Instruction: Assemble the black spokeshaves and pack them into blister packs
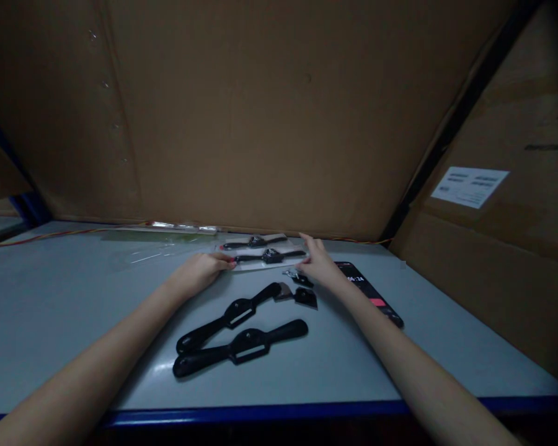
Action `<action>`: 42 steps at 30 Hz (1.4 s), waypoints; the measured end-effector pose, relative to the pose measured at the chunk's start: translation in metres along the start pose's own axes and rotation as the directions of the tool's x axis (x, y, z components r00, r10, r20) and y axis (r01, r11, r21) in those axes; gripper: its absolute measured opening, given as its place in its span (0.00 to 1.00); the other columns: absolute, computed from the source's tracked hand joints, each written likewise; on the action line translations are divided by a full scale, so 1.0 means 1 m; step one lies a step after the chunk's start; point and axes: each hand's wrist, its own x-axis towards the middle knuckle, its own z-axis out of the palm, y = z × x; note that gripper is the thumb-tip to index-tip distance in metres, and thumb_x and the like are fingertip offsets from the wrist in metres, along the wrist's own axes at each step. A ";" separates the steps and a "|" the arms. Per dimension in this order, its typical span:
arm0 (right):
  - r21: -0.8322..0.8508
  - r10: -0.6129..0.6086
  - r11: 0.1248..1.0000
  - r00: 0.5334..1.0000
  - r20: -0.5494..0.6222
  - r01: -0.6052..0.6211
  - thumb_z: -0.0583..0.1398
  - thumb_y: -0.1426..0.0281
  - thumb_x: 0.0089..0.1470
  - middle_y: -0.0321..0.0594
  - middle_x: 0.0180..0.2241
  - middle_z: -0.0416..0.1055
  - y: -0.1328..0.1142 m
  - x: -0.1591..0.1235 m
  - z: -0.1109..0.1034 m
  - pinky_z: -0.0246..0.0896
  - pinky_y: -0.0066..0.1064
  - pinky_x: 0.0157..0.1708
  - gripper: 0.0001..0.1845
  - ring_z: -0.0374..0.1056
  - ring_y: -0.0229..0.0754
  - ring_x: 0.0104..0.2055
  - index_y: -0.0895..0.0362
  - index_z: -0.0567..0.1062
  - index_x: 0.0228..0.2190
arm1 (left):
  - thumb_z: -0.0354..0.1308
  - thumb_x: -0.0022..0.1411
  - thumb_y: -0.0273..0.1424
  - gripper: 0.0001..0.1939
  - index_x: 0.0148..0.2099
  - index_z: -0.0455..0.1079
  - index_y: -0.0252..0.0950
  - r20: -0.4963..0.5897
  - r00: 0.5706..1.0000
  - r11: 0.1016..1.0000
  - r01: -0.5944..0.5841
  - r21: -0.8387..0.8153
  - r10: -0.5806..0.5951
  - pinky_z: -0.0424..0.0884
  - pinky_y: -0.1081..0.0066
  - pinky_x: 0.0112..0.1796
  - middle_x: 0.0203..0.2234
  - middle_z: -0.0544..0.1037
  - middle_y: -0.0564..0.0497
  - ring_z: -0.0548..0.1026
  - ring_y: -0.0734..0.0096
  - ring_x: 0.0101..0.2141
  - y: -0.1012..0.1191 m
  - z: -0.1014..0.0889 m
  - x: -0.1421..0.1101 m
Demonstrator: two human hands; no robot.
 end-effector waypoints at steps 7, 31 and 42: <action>-0.147 -0.115 0.981 0.989 0.096 0.128 0.59 0.73 0.43 0.39 0.32 0.66 -0.009 -0.001 -0.021 0.60 0.31 0.35 0.09 0.64 0.38 0.31 0.58 0.72 0.32 | 0.45 0.57 0.20 0.22 0.50 0.69 0.40 -0.017 1.000 0.998 -0.021 0.058 0.022 0.63 0.63 0.47 0.47 0.72 0.46 0.69 0.64 0.47 -0.004 -0.006 -0.005; -0.095 -0.177 0.957 0.813 0.555 0.274 0.67 0.59 0.35 0.39 0.37 0.60 -0.044 -0.025 -0.015 0.54 0.32 0.40 0.24 0.58 0.45 0.42 0.55 0.71 0.36 | 0.49 0.55 0.41 0.16 0.37 0.67 0.33 0.491 0.814 0.823 0.489 -0.290 -0.310 0.63 0.70 0.34 0.33 0.72 0.47 0.69 0.64 0.35 0.041 -0.027 -0.005; -0.024 -0.159 0.980 0.848 0.505 0.198 0.69 0.61 0.31 0.39 0.34 0.64 -0.043 -0.026 -0.008 0.56 0.32 0.36 0.26 0.61 0.43 0.38 0.56 0.68 0.33 | 0.45 0.60 0.43 0.14 0.39 0.53 0.38 0.489 0.807 0.566 0.584 -0.582 -0.331 0.60 0.76 0.17 0.24 0.73 0.53 0.70 0.74 0.17 0.040 -0.037 -0.007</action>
